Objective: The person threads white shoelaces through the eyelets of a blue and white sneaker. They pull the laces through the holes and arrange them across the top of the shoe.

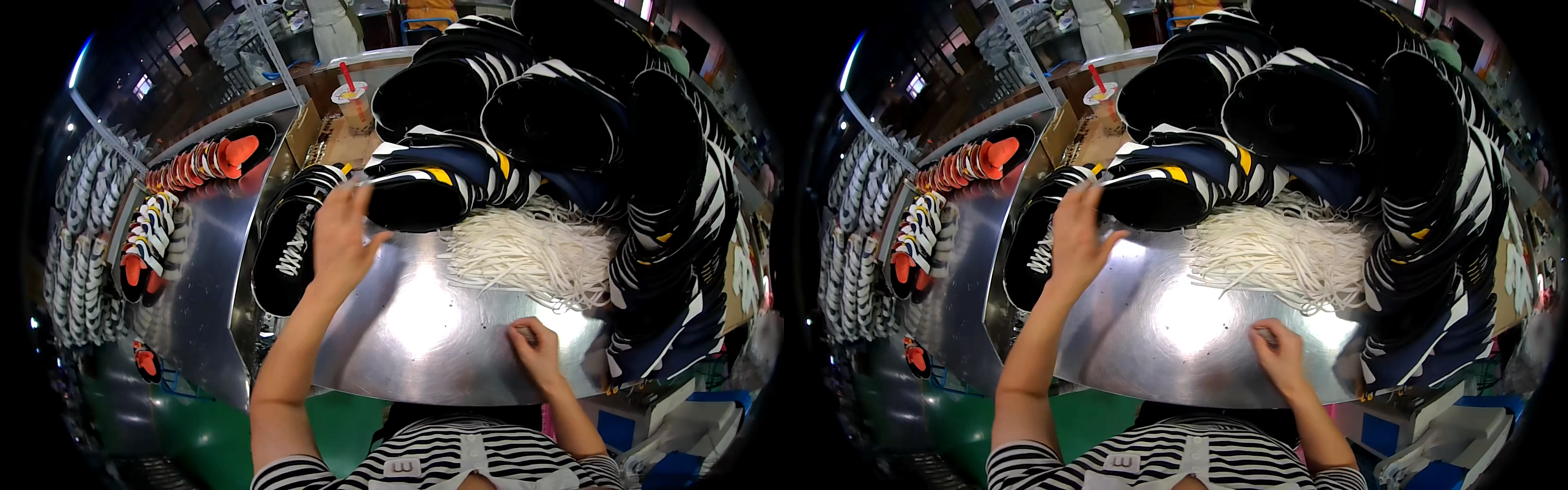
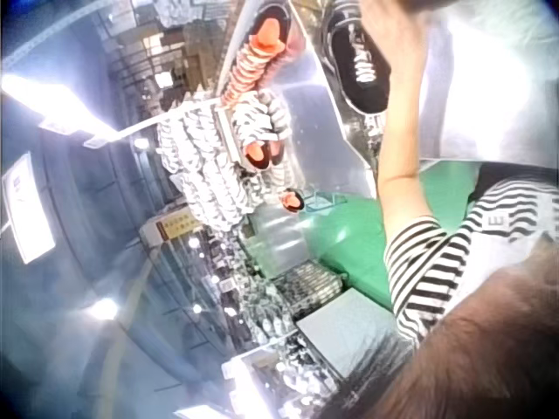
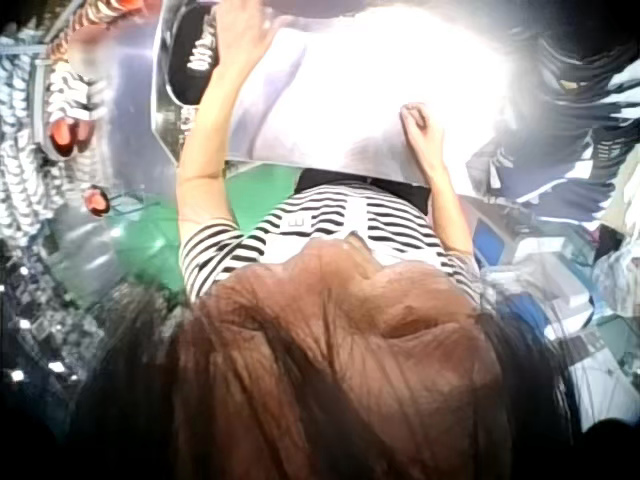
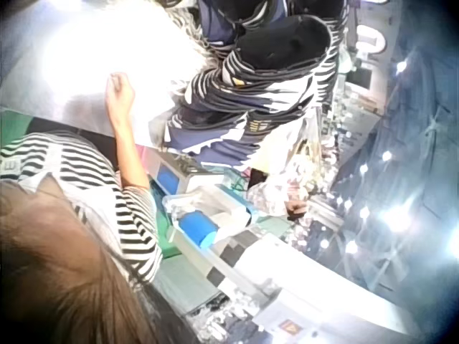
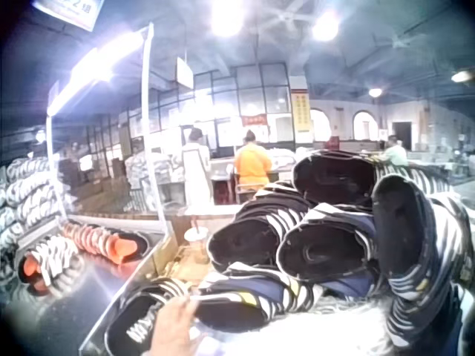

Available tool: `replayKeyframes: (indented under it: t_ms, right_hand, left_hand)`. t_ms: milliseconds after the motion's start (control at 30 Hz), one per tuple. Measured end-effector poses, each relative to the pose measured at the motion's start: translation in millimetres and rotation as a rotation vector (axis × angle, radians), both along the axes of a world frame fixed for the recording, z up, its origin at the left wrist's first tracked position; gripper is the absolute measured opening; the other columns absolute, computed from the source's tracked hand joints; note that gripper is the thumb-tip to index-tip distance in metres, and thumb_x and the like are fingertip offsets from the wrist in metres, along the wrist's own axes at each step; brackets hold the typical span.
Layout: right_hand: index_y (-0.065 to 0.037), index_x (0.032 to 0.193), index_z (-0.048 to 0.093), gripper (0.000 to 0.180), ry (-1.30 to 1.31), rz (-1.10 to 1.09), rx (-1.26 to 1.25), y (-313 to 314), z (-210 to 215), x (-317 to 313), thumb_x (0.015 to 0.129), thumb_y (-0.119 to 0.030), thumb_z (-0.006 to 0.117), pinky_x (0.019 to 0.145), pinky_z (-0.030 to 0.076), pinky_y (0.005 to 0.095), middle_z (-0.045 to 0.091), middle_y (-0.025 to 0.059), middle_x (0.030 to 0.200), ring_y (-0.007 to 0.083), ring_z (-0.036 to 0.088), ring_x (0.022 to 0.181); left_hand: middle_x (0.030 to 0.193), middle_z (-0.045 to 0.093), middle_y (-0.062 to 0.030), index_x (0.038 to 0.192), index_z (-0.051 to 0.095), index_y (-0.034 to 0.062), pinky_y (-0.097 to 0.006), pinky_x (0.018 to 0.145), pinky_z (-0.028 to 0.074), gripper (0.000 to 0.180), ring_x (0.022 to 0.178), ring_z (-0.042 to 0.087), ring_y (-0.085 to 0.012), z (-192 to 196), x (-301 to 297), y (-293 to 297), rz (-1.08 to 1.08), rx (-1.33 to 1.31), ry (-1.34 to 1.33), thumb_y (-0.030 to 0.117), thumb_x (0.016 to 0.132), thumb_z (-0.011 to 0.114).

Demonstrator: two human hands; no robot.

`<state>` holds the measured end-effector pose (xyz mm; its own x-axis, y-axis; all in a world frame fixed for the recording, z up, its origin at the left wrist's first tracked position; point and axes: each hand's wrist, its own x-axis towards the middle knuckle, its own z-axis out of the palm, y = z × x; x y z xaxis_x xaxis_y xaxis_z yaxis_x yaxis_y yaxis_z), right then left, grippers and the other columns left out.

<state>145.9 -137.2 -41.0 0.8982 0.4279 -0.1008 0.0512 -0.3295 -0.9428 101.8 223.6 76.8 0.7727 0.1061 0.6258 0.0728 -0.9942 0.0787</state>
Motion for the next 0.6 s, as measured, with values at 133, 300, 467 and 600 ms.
replayKeyframes:
  t_ms: [133, 300, 467, 600]
  right_hand:
    - [-0.002, 0.096, 0.069, 0.012, -0.294, 0.271, 0.056, 53, 36, -11, 0.087, -0.009, 0.072, 0.06, 0.049, 0.0226, 0.069, 0.0053, 0.08, 0.0075, 0.061, 0.067]
    - [-0.006, 0.099, 0.069, 0.014, -0.313, 0.178, -0.001, 24, 29, -3, 0.086, -0.01, 0.07, 0.056, 0.051, 0.0278, 0.07, 0.0094, 0.084, 0.0175, 0.066, 0.062]
    - [-0.006, 0.103, 0.07, 0.021, -0.613, 0.171, 0.002, 21, 16, 19, 0.082, -0.008, 0.073, 0.055, 0.049, 0.0332, 0.068, 0.0111, 0.08, 0.0261, 0.061, 0.058]
    - [-0.008, 0.098, 0.067, 0.018, -0.837, 0.277, -0.213, 45, 26, 51, 0.08, -0.008, 0.066, 0.058, 0.049, 0.0417, 0.066, 0.0116, 0.08, 0.0325, 0.063, 0.065]
  left_hand:
    - [0.145, 0.044, -0.0187, 0.143, 0.041, 0.0082, -0.045, 0.104, 0.04, 0.086, 0.13, 0.045, -0.0374, 13, 98, 7, -0.072, 0.294, 0.122, 0.018, 0.068, 0.082]
    - [0.145, 0.045, -0.019, 0.144, 0.041, 0.0093, -0.043, 0.092, 0.046, 0.081, 0.126, 0.049, -0.0309, 36, 120, -34, 0.107, 0.073, 0.482, 0.01, 0.07, 0.074]
    - [0.147, 0.04, -0.0239, 0.145, 0.04, 0.0064, -0.052, 0.109, 0.033, 0.075, 0.138, 0.037, -0.0399, -38, 10, -43, 0.132, 0.179, 0.099, 0.012, 0.078, 0.072]
    - [0.146, 0.039, -0.0261, 0.141, 0.04, -0.0037, -0.052, 0.112, 0.027, 0.07, 0.136, 0.034, -0.0461, -56, -60, -52, 0.317, -0.052, -0.132, 0.02, 0.084, 0.074]
